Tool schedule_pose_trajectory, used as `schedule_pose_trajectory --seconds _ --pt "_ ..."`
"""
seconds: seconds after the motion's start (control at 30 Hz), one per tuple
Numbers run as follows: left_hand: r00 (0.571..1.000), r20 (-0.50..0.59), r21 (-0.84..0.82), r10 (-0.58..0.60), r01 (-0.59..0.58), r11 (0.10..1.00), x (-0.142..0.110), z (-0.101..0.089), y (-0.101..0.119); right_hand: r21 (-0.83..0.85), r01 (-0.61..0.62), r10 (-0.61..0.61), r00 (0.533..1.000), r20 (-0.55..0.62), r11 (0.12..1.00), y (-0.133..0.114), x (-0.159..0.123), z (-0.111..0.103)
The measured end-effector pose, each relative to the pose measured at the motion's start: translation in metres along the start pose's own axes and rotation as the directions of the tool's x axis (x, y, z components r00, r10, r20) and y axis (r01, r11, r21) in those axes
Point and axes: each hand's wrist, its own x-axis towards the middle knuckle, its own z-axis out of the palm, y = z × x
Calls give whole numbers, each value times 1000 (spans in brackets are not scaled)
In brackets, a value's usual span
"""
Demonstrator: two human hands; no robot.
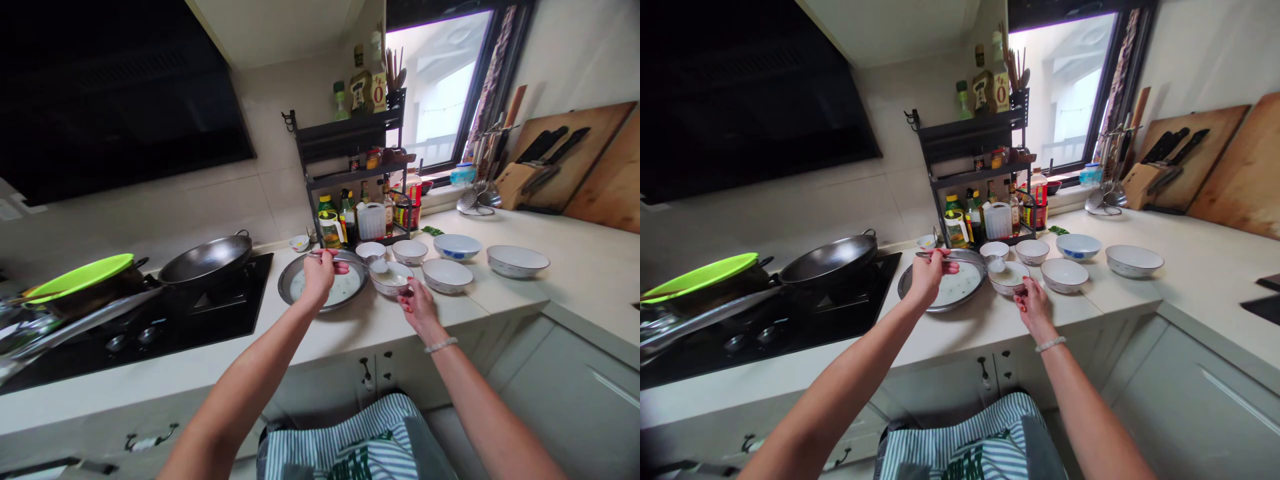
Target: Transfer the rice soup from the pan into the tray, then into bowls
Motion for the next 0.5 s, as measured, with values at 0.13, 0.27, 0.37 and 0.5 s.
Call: schedule_pose_trajectory --seconds 0.13,0.27,0.37,0.5 --pt "960 195 81 202 -221 972 -10 4 -16 -5 -4 4 1000 -5 1000 -1 -1 0" --pt "792 427 181 436 -547 817 -20 -6 -26 -3 -19 19 1000 -5 1000 -1 -1 -1" --pt "594 566 196 571 -770 607 -24 -13 -29 4 -24 24 1000 -4 1000 0 0 -1" --pt "483 621 153 617 -847 509 -28 -17 -35 5 -20 20 1000 -7 1000 0 1 0"
